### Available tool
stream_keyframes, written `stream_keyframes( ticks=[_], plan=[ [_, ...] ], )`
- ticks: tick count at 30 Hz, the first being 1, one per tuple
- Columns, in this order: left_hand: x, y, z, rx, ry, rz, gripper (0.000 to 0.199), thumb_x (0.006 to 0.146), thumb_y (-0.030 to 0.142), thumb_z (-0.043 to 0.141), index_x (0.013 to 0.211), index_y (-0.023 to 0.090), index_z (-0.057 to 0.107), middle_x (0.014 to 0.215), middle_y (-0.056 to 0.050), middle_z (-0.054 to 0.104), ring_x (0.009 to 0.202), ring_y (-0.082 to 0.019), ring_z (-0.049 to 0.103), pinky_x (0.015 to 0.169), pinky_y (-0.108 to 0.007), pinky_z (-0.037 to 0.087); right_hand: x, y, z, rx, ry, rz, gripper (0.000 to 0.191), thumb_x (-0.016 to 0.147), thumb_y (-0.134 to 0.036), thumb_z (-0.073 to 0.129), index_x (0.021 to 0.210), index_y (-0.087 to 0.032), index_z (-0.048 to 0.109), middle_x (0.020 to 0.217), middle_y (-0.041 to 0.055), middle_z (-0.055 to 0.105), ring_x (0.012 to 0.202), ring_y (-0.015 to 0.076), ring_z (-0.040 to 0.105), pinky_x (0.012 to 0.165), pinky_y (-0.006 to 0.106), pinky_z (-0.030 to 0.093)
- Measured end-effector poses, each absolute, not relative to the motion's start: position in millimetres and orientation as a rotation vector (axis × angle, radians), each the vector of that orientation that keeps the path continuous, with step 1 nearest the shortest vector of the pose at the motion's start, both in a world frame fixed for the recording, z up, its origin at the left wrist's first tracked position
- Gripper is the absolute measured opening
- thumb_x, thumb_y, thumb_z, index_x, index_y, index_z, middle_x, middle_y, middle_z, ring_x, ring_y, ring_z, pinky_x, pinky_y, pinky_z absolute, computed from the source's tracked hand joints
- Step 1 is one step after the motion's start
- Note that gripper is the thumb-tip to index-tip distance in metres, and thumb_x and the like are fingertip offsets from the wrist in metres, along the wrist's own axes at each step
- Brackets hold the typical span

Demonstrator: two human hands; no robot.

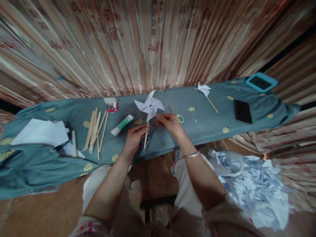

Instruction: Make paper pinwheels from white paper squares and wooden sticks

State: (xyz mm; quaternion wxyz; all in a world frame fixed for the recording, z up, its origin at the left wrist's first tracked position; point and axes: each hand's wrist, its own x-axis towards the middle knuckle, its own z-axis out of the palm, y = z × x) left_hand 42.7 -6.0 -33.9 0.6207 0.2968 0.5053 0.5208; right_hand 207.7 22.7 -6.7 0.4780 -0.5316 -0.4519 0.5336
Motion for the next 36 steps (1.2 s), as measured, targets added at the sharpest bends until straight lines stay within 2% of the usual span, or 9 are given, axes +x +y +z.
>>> stream_keyframes(
  ticks=[7,11,17,24,31,36],
  plan=[
    [42,-8,-37,0.699,1.157,1.179,0.046,0.038,0.043,0.096,0.072,0.016,0.079,0.07,-0.006,0.073,0.063,-0.014,0.062,0.062,-0.026,0.047,231,27,-8,-1.388,-0.994,0.989,0.055,0.064,-0.073,0.073,0.053,-0.021,0.06,0.053,-0.0012,0.061,0.051,0.0107,0.049,0.051,0.025,0.039],
    [42,-10,-32,0.719,1.158,1.126,0.05,0.036,0.045,0.096,0.072,0.015,0.079,0.069,-0.006,0.072,0.063,-0.014,0.061,0.062,-0.027,0.047,244,30,-14,-1.425,-1.017,0.803,0.05,0.067,-0.069,0.072,0.061,-0.02,0.064,0.057,-0.0028,0.059,0.054,0.0103,0.047,0.054,0.025,0.037],
    [43,-12,-30,0.748,1.146,1.064,0.05,0.037,0.045,0.096,0.073,0.015,0.08,0.071,-0.007,0.074,0.063,-0.014,0.061,0.062,-0.027,0.047,253,30,-12,-1.292,-0.955,0.914,0.043,0.06,-0.06,0.08,0.075,-0.021,0.071,0.063,-0.0028,0.064,0.058,0.0107,0.052,0.058,0.025,0.04],
    [44,-14,-26,0.828,1.158,1.003,0.048,0.038,0.047,0.096,0.072,0.017,0.081,0.071,-0.008,0.075,0.062,-0.014,0.06,0.061,-0.026,0.046,255,29,-7,-1.265,-0.898,1.071,0.042,0.057,-0.062,0.08,0.066,-0.022,0.071,0.062,-0.0021,0.065,0.057,0.0096,0.053,0.057,0.024,0.043],
    [45,-14,-26,0.826,1.162,1.008,0.046,0.038,0.045,0.096,0.071,0.017,0.081,0.068,-0.007,0.074,0.06,-0.013,0.059,0.06,-0.026,0.045,253,30,-9,-1.25,-0.876,1.123,0.03,0.051,-0.046,0.085,0.063,-0.022,0.071,0.053,-0.0043,0.06,0.052,0.0085,0.047,0.051,0.023,0.035],
    [44,-13,-28,0.81,1.156,1.013,0.048,0.036,0.047,0.096,0.072,0.017,0.081,0.071,-0.007,0.075,0.061,-0.014,0.06,0.062,-0.026,0.047,251,29,-7,-1.248,-0.891,1.137,0.028,0.052,-0.043,0.083,0.061,-0.021,0.07,0.051,-0.0041,0.058,0.049,0.0077,0.046,0.05,0.023,0.034]
  ],
)
